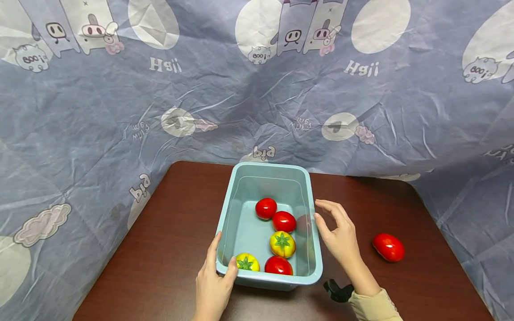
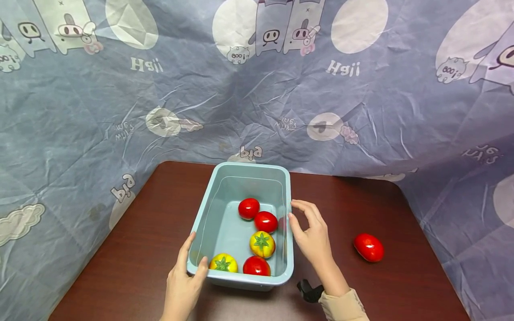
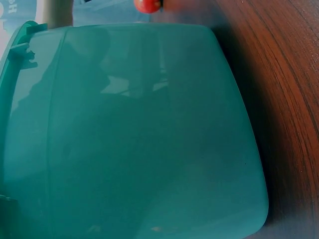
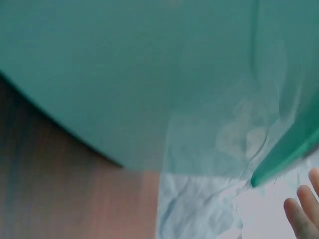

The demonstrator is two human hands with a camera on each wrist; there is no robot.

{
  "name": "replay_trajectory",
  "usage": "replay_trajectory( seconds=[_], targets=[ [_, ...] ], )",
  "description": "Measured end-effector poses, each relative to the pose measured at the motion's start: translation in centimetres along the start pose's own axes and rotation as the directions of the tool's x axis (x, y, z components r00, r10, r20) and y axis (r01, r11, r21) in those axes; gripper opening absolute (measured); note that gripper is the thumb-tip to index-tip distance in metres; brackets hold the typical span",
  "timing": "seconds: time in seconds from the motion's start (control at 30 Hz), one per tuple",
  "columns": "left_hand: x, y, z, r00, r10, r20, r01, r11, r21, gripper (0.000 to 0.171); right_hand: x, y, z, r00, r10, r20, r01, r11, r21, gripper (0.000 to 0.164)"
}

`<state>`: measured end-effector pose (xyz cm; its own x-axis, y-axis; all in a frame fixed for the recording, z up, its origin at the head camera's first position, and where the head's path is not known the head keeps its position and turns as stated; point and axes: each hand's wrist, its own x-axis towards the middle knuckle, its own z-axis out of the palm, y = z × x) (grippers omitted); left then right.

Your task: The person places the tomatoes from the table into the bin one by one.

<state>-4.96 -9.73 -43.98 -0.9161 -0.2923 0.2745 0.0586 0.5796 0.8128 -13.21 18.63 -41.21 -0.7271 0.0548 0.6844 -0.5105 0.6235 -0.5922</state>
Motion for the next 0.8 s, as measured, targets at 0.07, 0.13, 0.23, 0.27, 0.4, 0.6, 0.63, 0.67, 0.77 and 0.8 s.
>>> replay_trajectory(
  seconds=[0.07, 0.13, 0.23, 0.27, 0.4, 0.6, 0.63, 0.67, 0.77, 0.8],
  targets=[
    [0.0, 0.0, 0.0, 1.000, 0.004, -0.004, -0.004, 1.000, -0.001, 0.066, -0.4, 0.7, -0.6, 0.999, 0.027, -0.038, -0.027, 0.999, -0.020, 0.034],
    [0.0, 0.0, 0.0, 1.000, 0.005, -0.007, -0.005, 1.000, -0.001, 0.067, -0.8, 1.4, -1.4, 0.995, 0.069, -0.077, -0.072, 0.997, -0.038, 0.033],
    [0.0, 0.0, 0.0, 1.000, 0.002, -0.005, -0.002, 1.000, 0.000, 0.067, -1.6, 2.6, -2.6, 0.979, 0.163, -0.125, -0.173, 0.982, -0.077, 0.032],
    [0.0, 0.1, 0.0, 1.000, -0.001, -0.002, 0.001, 1.000, 0.000, 0.067, -1.9, 3.0, -3.0, 0.970, 0.199, -0.137, -0.211, 0.974, -0.082, 0.031],
    [-0.1, 0.1, 0.0, 1.000, -0.015, 0.009, 0.015, 1.000, -0.004, 0.066, -3.1, 4.6, -4.4, 0.937, 0.310, -0.164, -0.327, 0.940, -0.092, 0.027],
    [-0.1, 0.2, -0.1, 0.999, -0.036, 0.024, 0.036, 0.999, -0.003, 0.066, -4.5, 6.4, -6.2, 0.893, 0.420, -0.164, -0.444, 0.881, -0.164, 0.028],
    [-0.1, 0.2, -0.1, 0.999, -0.036, 0.024, 0.036, 0.999, -0.002, 0.066, -4.7, 6.7, -6.6, 0.886, 0.435, -0.162, -0.461, 0.866, -0.192, 0.030],
    [-0.1, 0.2, -0.1, 0.999, -0.035, 0.024, 0.035, 0.999, -0.002, 0.066, -4.9, 6.9, -6.9, 0.879, 0.449, -0.161, -0.475, 0.851, -0.222, 0.031],
    [-0.1, 0.2, 0.0, 0.999, -0.029, 0.019, 0.029, 1.000, 0.000, 0.066, -5.2, 7.7, -7.9, 0.861, 0.484, -0.157, -0.508, 0.805, -0.306, 0.037],
    [-0.1, 0.2, 0.0, 0.999, -0.028, 0.018, 0.028, 1.000, 0.000, 0.066, -5.4, 8.0, -8.2, 0.859, 0.490, -0.150, -0.511, 0.797, -0.323, 0.039]
  ],
)
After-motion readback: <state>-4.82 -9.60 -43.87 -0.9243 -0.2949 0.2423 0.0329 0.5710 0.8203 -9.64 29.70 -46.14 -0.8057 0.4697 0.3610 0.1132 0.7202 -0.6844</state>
